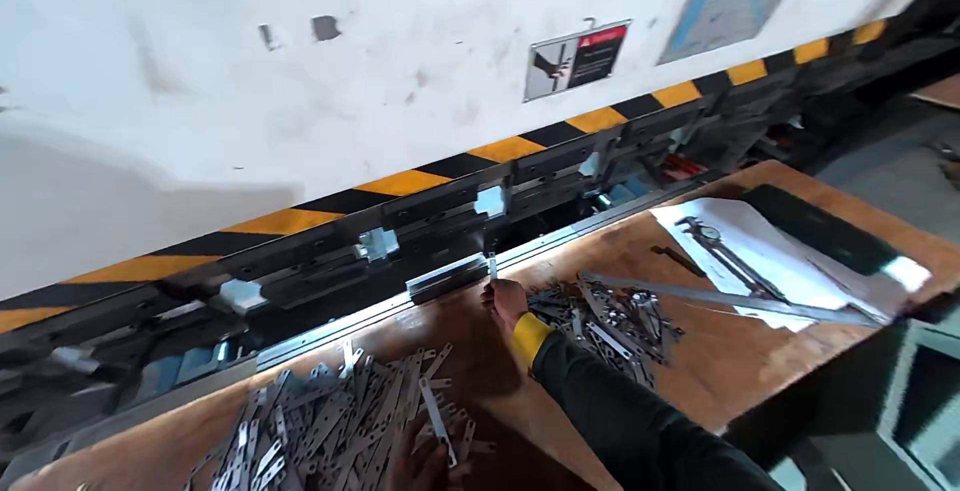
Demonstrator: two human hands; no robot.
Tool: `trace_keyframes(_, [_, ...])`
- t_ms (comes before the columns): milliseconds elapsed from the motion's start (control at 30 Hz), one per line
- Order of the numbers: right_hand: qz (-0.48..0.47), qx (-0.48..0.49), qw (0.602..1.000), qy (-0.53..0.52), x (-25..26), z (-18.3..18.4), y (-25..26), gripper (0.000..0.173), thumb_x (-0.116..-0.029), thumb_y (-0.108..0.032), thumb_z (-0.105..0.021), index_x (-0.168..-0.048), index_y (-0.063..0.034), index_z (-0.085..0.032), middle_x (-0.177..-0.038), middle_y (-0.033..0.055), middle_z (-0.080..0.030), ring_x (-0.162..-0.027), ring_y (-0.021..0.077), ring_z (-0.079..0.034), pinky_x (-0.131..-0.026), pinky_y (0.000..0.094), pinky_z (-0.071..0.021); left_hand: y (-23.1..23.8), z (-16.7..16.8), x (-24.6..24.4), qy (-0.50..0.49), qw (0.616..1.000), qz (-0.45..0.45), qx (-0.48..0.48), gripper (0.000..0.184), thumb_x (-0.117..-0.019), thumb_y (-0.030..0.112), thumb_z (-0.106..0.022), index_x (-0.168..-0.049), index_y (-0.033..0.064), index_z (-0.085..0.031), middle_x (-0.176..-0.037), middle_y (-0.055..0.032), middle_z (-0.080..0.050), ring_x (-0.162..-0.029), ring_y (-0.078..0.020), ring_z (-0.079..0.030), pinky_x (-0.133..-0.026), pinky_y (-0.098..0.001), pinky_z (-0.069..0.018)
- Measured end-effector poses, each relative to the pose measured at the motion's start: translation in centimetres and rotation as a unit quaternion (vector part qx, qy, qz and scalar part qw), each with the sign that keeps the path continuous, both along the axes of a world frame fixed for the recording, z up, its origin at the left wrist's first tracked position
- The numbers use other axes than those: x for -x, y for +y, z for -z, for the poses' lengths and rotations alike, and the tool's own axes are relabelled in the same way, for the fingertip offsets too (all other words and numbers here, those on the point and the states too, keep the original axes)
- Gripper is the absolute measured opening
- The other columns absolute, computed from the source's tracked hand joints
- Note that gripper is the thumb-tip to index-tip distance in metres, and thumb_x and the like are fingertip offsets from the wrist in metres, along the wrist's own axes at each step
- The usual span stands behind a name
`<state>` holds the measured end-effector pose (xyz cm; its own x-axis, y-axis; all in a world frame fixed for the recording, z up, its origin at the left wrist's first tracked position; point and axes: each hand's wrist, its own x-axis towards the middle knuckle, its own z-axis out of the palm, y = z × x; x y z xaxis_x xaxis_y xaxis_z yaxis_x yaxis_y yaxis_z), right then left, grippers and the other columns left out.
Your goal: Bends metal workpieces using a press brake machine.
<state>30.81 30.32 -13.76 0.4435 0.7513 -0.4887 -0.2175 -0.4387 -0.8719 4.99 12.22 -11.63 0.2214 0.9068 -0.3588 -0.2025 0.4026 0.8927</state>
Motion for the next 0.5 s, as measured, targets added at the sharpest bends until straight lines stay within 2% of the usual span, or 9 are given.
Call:
trace_keyframes(100, [0.014, -0.027, 1.0, 0.006, -2.2, -0.1, -3.1, 0.035, -0.1126, -0.022, -0.041, -0.107, 0.0037, -0.066, -0.085, 0.0118, -0.071, -0.068, 0.0168, -0.069, -0.063, 0.0312, -0.0581, 0.7, -0.1, 0.3, 0.016, 1.0, 0.009, -0.013, 0.055, -0.101, 0.0, -0.052, -0.152, 0.0002, -0.03, -0.105, -0.0141, -0.074, -0.078, -0.0207, -0.075, -0.068, -0.0381, -0.0646])
trace_keyframes(200, [0.098, -0.037, 0.992, 0.067, -3.7, 0.3, -6.6, 0.041, -0.1136, -0.03, -0.039, -0.114, 0.0015, -0.065, -0.082, 0.0104, -0.071, -0.065, 0.0168, -0.067, -0.059, 0.0303, -0.0554, 1.5, 0.0, 0.3, 0.042, 0.999, 0.021, -0.015, 0.057, -0.1009, 0.003, -0.054, -0.153, 0.0014, -0.031, -0.099, -0.0121, -0.074, -0.077, -0.0179, -0.074, -0.068, -0.0359, -0.0634])
trace_keyframes(267, [0.126, -0.026, 0.983, 0.135, -3.6, 0.4, -9.3, 0.051, -0.113, -0.043, -0.035, -0.119, -0.0006, -0.064, -0.084, 0.0123, -0.071, -0.067, 0.0208, -0.068, -0.06, 0.0352, -0.0564, 2.1, 0.0, -0.1, 0.07, 0.997, 0.037, -0.014, 0.054, -0.1012, 0.003, -0.056, -0.151, 0.0008, -0.036, -0.099, -0.0136, -0.074, -0.077, -0.0193, -0.074, -0.068, -0.0367, -0.0637])
trace_keyframes(300, [0.104, -0.02, 0.983, 0.147, -3.1, 0.2, -10.7, 0.054, -0.1126, -0.045, -0.034, -0.121, -0.0009, -0.063, -0.086, 0.0128, -0.07, -0.07, 0.0221, -0.068, -0.062, 0.0375, -0.0577, 2.4, 0.1, -0.4, 0.1, 0.994, 0.05, -0.02, 0.049, -0.1009, 0.004, -0.057, -0.147, -0.0014, -0.042, -0.099, -0.0137, -0.075, -0.077, -0.0192, -0.074, -0.068, -0.0366, -0.0637])
trace_keyframes(333, [0.057, -0.022, 0.989, 0.131, -2.5, 0.2, -11.9, 0.053, -0.1129, -0.044, -0.034, -0.122, -0.0006, -0.063, -0.089, 0.0124, -0.071, -0.073, 0.0222, -0.069, -0.066, 0.0386, -0.0594, 2.9, 0.3, -0.7, 0.14, 0.987, 0.069, -0.034, 0.044, -0.1008, 0.005, -0.059, -0.143, -0.0035, -0.049, -0.102, -0.0144, -0.075, -0.078, -0.02, -0.074, -0.069, -0.0378, -0.0638])
trace_keyframes(400, [-0.094, -0.066, 0.993, 0.001, -2.0, 0.6, -13.4, 0.044, -0.1124, -0.036, -0.04, -0.13, -0.0036, -0.063, -0.108, 0.0083, -0.074, -0.093, 0.0182, -0.073, -0.083, 0.0376, -0.062, 4.4, 1.1, -1.2, 0.237, 0.959, 0.134, -0.079, 0.034, -0.1008, 0.012, -0.062, -0.133, -0.001, -0.062, -0.106, -0.0109, -0.076, -0.084, -0.0189, -0.074, -0.075, -0.0383, -0.0642])
trace_keyframes(433, [-0.179, -0.094, 0.975, -0.09, -1.8, 0.7, -13.5, 0.042, -0.1106, -0.036, -0.043, -0.135, -0.0072, -0.062, -0.119, 0.0053, -0.072, -0.105, 0.015, -0.07, -0.093, 0.0359, -0.0587, 5.4, 1.5, -1.5, 0.29, 0.936, 0.173, -0.103, 0.031, -0.1011, 0.017, -0.063, -0.128, 0.0038, -0.067, -0.108, -0.0076, -0.075, -0.088, -0.0171, -0.074, -0.081, -0.038, -0.0633])
trace_keyframes(467, [-0.275, -0.103, 0.939, -0.177, -1.7, 0.3, -13.5, 0.045, -0.1093, -0.039, -0.045, -0.141, -0.0111, -0.06, -0.133, 0.0049, -0.067, -0.12, 0.0149, -0.065, -0.106, 0.0371, -0.0527, 6.4, 1.6, -1.7, 0.345, 0.906, 0.215, -0.118, 0.03, -0.1017, 0.024, -0.062, -0.127, 0.0096, -0.07, -0.111, -0.0052, -0.075, -0.095, -0.0165, -0.073, -0.089, -0.0397, -0.0608])
trace_keyframes(500, [-0.374, -0.095, 0.886, -0.256, -1.4, -0.3, -13.1, 0.049, -0.109, -0.043, -0.044, -0.146, -0.0143, -0.057, -0.143, 0.0073, -0.061, -0.131, 0.0192, -0.059, -0.113, 0.0416, -0.0467, 7.4, 1.4, -1.9, 0.391, 0.876, 0.253, -0.125, 0.031, -0.1025, 0.03, -0.061, -0.127, 0.0139, -0.071, -0.116, -0.0046, -0.074, -0.104, -0.0176, -0.072, -0.097, -0.0429, -0.0574])
